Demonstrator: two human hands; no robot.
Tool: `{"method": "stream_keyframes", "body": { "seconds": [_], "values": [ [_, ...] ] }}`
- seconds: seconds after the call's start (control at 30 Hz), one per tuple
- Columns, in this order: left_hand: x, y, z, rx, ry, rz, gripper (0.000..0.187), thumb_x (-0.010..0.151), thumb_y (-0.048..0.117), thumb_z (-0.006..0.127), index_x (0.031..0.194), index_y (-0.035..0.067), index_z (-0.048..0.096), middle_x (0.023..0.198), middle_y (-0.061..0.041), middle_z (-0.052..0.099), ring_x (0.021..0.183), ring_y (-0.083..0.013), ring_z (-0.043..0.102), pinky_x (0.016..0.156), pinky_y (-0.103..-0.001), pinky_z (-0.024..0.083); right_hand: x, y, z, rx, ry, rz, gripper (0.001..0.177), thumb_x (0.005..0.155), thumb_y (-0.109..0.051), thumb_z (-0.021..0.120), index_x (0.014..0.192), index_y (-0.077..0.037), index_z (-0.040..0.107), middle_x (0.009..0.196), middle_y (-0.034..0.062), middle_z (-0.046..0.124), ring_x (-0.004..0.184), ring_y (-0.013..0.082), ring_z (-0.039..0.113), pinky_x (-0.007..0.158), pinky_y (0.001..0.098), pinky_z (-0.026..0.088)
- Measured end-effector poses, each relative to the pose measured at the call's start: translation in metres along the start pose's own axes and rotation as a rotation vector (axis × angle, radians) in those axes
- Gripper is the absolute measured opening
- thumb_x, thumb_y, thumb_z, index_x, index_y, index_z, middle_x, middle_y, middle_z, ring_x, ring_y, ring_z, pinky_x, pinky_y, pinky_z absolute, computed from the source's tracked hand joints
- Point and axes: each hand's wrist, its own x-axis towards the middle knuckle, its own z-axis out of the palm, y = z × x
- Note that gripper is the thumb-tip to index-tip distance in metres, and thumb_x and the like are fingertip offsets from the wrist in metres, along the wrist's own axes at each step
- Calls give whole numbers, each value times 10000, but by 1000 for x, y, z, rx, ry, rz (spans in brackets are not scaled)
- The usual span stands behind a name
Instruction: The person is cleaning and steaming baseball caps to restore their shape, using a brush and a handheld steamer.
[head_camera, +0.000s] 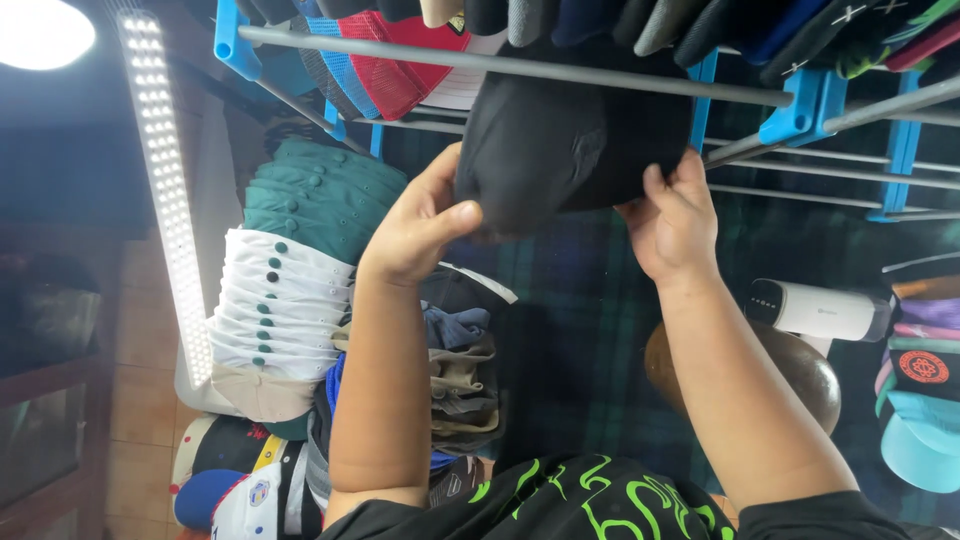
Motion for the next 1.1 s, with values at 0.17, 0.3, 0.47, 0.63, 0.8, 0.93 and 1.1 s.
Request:
{"method": "stream_keyframes", "body": {
  "seconds": [0.17, 0.3, 0.47, 0.63, 0.8, 0.93, 1.1],
  "values": [
    [-12, -24, 16, 30, -15, -44, 471, 904, 19, 770, 1349, 25, 614, 1168, -215, 700, 982, -313, 738, 748, -425, 644, -31, 2, -11, -22, -75, 74, 284, 1041, -56, 537, 1308, -154, 546, 1350, 81, 641, 1291, 284, 631, 1062, 620, 539],
    [-32, -19, 41, -328, 47, 39, 685, 1027, -112, 503, 1636, 98, 268, 1600, -251, 430, 1337, -364, 599, 1025, -482, 599, -59, 12, -53, 0, -35, 166, 328, 993, 63, 528, 1276, -101, 544, 1286, 110, 671, 1232, 282, 668, 986, 511, 593],
    [-49, -22, 47, -318, 84, -24, 486, 1053, 6, 530, 1523, 39, 409, 1499, -284, 511, 1276, -420, 629, 982, -452, 617, -94, 0, -70, 12, 4, 218, 347, 970, 65, 534, 1278, -95, 551, 1251, 115, 676, 1143, 246, 688, 919, 491, 612],
    [-69, -66, 74, 332, -51, -191, 733, 945, 257, 785, 1505, -48, 425, 1478, -328, 487, 1364, -476, 486, 1105, -586, 452, -116, -15, -85, 64, 49, 202, 308, 999, 46, 451, 1282, -49, 521, 1233, 157, 664, 1158, 296, 678, 921, 551, 581],
    [-79, -110, 151, 167, -218, -317, 648, 877, 158, 795, 1435, -27, 523, 1377, -306, 574, 1270, -429, 557, 1048, -570, 515, -148, -33, -81, -810, 24, -56, 321, 1029, -59, 513, 1316, 73, 570, 1270, 111, 630, 1157, 138, 574, 945, 211, 431],
    [-82, -121, 176, 152, -212, -317, 595, 888, 164, 782, 1405, -18, 550, 1326, -289, 595, 1216, -407, 576, 1017, -549, 526, -167, -42, -95, 72, 126, 110, 400, 970, -54, 536, 1352, 66, 540, 605, 233, 617, 576, 316, 743, 569, 276, 621],
    [-92, -130, 200, 138, -141, -319, 493, 910, 174, 756, 1345, -2, 605, 1225, -257, 636, 1108, -364, 613, 954, -506, 549, -188, -64, -139, 144, 51, 89, 292, 990, 4, 520, 1271, 72, 564, 685, 181, 628, 582, 339, 757, 505, 383, 631]
  ]
}}
